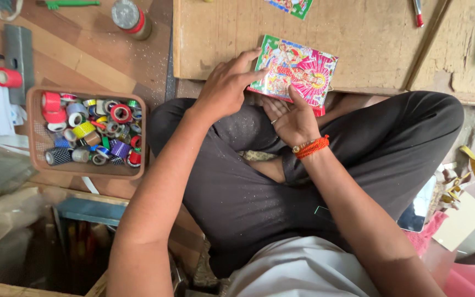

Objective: The person sits on the floor and wraps red decorative tape around the edges of small printed devotional picture boards, pressing the tape down along each side. They take a new board from a stack, tape its edges, and set the finished board aside with others.

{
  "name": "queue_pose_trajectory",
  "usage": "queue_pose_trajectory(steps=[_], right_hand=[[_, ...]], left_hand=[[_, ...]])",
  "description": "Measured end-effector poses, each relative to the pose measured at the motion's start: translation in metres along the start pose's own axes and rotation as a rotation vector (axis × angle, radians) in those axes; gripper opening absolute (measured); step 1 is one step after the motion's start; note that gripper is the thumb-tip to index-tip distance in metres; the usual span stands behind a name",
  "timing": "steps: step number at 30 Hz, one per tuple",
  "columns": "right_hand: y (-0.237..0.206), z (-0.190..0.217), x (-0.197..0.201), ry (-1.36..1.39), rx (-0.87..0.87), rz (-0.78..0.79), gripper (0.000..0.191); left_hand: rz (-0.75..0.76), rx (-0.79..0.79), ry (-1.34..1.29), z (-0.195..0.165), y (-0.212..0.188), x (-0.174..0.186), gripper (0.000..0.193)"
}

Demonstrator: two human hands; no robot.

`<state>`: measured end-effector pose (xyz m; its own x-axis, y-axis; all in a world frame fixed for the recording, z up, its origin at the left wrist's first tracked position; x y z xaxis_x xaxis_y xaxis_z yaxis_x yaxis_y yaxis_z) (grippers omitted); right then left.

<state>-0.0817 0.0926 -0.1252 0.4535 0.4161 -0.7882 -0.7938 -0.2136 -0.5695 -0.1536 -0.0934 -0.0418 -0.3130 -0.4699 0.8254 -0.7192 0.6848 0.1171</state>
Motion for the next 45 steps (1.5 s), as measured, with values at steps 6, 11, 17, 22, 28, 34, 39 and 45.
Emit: queue_pose_trajectory(steps=[6,11,17,22,28,34,39,45], right_hand=[[-0.002,0.010,0.008,-0.164,0.079,-0.071,0.033],[-0.061,0.058,-0.004,-0.443,0.346,-0.162,0.022],[-0.145,0.125,-0.035,-0.880,0.685,0.042,0.024],[-0.204,0.155,-0.052,-1.063,0.683,0.050,0.017],[-0.238,0.159,-0.084,-1.526,0.740,0.218,0.017],[-0.251,0.148,-0.103,-1.751,0.717,0.172,0.016],[-0.255,0.140,-0.114,-1.804,0.763,0.204,0.016],[-0.262,0.145,-0.121,-1.862,0.777,0.189,0.021]], left_hand=[[-0.074,0.012,-0.291,-0.017,-0.007,-0.004,0.071],[-0.152,0.278,-0.766,-0.057,-0.013,-0.004,0.059],[-0.428,0.103,-0.606,-0.148,0.013,0.031,0.039],[-0.488,-0.061,-0.385,-0.201,0.056,0.068,0.029],[-0.011,0.092,-0.491,-0.194,0.101,0.063,0.050],[0.315,0.205,-0.764,-0.182,0.079,0.044,0.067],[0.248,0.125,-1.161,-0.188,0.059,0.040,0.058],[0.320,0.106,-1.180,-0.196,0.050,0.040,0.057]])
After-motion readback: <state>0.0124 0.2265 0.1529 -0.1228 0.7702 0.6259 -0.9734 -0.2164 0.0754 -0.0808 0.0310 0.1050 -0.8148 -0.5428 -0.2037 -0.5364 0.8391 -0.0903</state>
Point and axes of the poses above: each hand's wrist, its own y-axis towards the middle knuckle, its own x-axis out of the back of the hand, z = x × y, the point moved 4 cm from there along y, towards the middle knuckle, and after that the axes turned 8 degrees about z, right-handed, at the moved point
